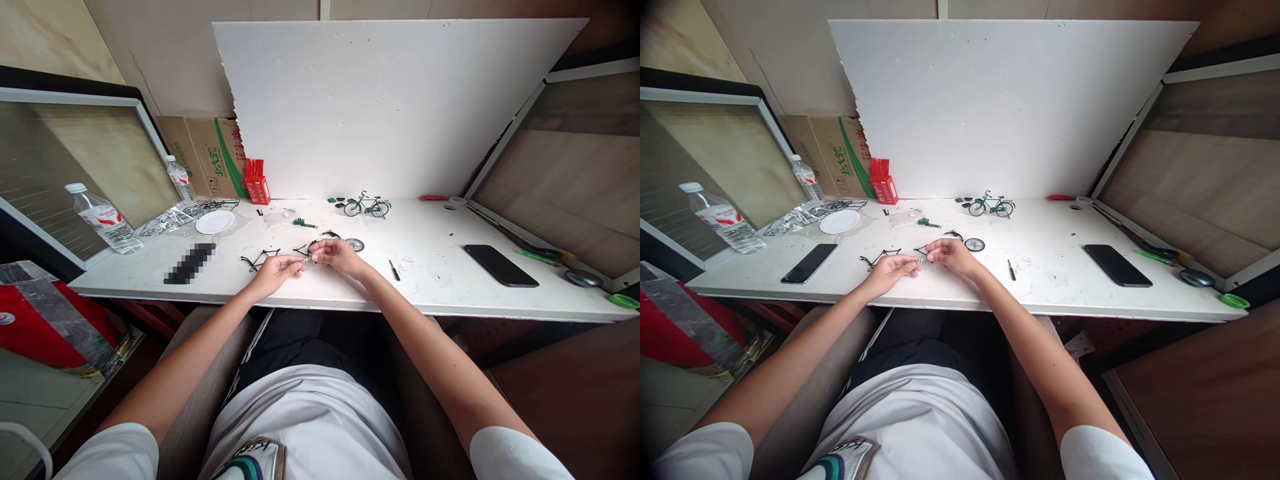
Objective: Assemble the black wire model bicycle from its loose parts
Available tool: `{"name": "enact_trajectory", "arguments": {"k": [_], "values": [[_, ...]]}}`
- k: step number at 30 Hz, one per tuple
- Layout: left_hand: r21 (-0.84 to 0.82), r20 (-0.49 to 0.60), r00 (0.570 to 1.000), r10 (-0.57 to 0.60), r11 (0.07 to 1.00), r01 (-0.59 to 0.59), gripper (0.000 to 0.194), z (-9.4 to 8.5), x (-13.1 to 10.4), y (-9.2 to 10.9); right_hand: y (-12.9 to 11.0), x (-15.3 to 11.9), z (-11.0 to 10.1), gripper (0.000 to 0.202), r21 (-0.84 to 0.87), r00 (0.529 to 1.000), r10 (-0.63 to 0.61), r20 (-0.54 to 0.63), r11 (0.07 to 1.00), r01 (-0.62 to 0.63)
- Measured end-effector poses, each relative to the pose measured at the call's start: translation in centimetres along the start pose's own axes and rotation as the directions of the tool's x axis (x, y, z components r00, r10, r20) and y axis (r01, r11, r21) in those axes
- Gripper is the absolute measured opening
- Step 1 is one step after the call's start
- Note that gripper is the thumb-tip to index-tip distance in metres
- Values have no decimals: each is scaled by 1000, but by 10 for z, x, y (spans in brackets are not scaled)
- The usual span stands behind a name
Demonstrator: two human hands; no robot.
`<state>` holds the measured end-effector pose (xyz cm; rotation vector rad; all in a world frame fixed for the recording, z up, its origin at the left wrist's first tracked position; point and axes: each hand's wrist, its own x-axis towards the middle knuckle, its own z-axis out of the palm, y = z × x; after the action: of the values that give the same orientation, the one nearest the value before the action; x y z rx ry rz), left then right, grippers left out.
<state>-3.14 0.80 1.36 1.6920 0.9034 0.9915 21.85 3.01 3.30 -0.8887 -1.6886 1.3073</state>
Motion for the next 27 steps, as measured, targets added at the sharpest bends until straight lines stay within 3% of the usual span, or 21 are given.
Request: {"name": "enact_trajectory", "arguments": {"k": [2,5,8,11,14,17,21,27], "values": [[-14,-23,1000,-21,1000,21,56,0,1,-2,1,2,-2,37,-112,999,-32,-26,993,29],[-21,-36,998,-47,999,47,52,1,4,-4,1,5,-16,26,-398,977,-124,-173,916,46],[-12,-37,998,-58,998,58,47,4,6,-3,1,8,-39,23,-603,934,-184,-307,797,-41],[16,-35,998,-59,998,60,42,8,7,-1,2,13,-61,24,-731,925,-124,-359,654,-196],[33,-26,997,-69,997,70,39,11,6,0,5,23,-72,24,-800,940,-41,-339,539,-264],[37,-26,998,-60,997,61,39,11,5,1,7,37,-74,22,-841,960,-15,-278,488,-235],[54,-22,998,-50,997,51,41,10,5,1,10,53,-69,19,-865,973,-14,-231,461,-198],[52,-21,998,-62,997,63,37,11,5,1,20,56,-60,27,-852,955,-1,-295,454,-263]]}}
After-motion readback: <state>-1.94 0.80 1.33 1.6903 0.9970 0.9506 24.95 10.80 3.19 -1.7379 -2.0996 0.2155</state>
